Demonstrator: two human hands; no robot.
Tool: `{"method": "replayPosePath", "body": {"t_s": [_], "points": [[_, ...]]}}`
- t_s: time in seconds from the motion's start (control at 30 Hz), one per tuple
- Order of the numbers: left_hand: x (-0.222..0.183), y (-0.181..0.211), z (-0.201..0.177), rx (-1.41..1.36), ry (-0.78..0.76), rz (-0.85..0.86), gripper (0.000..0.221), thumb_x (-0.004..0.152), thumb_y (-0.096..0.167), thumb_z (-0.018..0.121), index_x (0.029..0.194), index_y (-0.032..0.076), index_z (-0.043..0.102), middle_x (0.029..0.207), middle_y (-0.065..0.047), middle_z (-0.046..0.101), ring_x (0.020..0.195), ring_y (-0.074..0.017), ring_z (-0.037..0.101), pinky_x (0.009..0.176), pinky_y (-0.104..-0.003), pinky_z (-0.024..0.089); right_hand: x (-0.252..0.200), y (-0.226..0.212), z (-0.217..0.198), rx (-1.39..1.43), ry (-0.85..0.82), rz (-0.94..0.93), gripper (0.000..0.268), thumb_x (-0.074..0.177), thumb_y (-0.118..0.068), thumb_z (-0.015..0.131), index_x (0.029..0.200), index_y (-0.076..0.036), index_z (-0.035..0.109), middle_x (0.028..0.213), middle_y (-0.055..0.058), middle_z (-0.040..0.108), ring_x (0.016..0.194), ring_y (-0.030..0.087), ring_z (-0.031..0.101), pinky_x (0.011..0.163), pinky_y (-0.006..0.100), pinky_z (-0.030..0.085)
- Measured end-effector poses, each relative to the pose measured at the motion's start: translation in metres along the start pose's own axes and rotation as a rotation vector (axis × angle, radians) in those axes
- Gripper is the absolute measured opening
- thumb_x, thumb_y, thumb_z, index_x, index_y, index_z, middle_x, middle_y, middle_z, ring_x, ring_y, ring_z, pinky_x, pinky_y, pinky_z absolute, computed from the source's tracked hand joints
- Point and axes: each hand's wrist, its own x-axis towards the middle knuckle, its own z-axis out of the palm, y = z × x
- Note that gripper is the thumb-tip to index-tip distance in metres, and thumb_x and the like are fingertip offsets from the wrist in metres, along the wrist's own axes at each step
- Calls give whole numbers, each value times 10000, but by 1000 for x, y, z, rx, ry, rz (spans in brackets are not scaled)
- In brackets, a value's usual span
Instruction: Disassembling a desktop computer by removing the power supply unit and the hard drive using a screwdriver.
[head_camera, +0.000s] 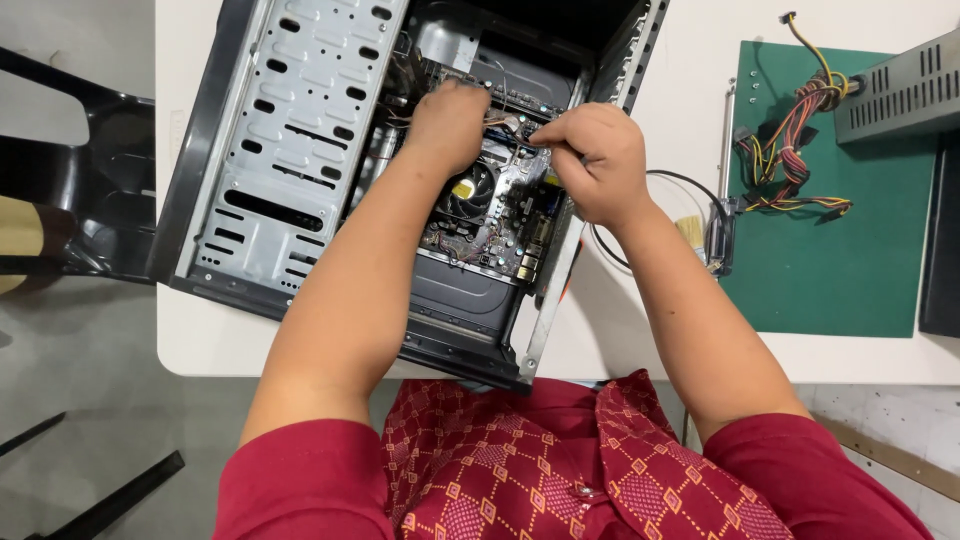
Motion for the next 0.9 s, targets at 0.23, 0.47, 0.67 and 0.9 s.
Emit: {"method": "replayPosePath", "body": {"t_s": [0.23,0.47,0.67,0.9], "points": [[11,-1,19,61,73,23,459,740,-122,588,1154,76,584,940,-145,731,1022,-386,604,792,-478,503,-2,1,0,1,3,-4,273,828,90,523,915,-3,764,804,98,728,739,275,672,709,397,498],[4,7,-11,114,231,64,234,887,188,677,1085,63,667,933,-113,732,1013,-353,611,793,-499,532,-19,-2,-15,55,221,102,162,1005,16,584,1127,-2,688,1108,163,650,1065,315,604,958,436,485],[-26,9,-28,20,67,118,208,822,137,666,1017,142,738,918,-131,746,936,-393,688,781,-561,557,-82,29,-71,-84,134,497,258,972,36,643,1221,9,706,1122,220,622,1006,354,616,894,412,539],[-63,14,-118,-32,808,320,483,644,-93,565,1105,33,637,1142,-175,615,1072,-361,518,857,-479,455,-152,40,-134,-461,-330,995,320,947,-160,610,1216,-51,745,1087,131,719,1028,316,622,796,473,487]]}}
